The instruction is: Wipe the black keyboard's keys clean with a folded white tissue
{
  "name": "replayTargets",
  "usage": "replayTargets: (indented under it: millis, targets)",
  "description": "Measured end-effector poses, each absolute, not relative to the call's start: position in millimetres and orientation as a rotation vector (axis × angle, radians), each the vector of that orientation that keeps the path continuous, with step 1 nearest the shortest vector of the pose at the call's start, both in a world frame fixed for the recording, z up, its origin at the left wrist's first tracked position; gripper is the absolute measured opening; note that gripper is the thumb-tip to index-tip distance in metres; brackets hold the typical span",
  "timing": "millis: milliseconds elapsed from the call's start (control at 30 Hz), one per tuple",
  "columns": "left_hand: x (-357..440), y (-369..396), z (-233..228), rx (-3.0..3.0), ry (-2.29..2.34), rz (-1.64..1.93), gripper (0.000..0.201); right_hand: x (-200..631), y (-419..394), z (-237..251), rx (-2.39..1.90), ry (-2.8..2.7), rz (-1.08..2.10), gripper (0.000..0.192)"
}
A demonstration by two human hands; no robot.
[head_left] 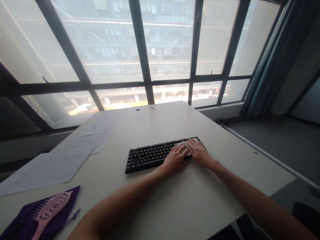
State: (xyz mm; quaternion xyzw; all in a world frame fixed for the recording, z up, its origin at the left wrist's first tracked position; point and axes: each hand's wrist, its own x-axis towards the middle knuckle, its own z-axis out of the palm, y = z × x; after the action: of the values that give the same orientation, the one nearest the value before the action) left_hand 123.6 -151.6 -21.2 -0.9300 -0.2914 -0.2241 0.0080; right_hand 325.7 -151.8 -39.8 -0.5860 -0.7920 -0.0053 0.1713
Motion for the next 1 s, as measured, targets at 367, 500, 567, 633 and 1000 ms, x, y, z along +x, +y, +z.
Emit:
replayTargets:
  millis: [367, 500, 567, 633, 1000]
  targets:
    - [122.1, -151.5, -23.7, -2.938, -0.915, -0.675, 0.066, 324.6, -150.1, -38.9, -1.573, -2.288, 0.039, 0.053]
    - [121.5, -150.6, -24.1, -2.939, -0.911, -0.663, 0.064, 323.7, -151.4, -39.0, -1.565, -2.281, 0.027, 0.054]
    - [121.5, -149.8, -25.4, -2.941, -0.913, -0.661, 0.064, 323.6, -151.8, -39.3, -1.556, -2.283, 0.031, 0.055]
    - [121.6, -149.0, -27.0, -2.941, -0.925, -0.663, 0.064, 323.8, -152.1, -39.5, -1.544, -2.292, 0.04, 0.055]
    - [122.4, -151.9, -20.6, -2.92, -0.897, -0.747, 0.055, 323.5, -153.7, -32.2, -1.475, -2.303, 0.146, 0.052]
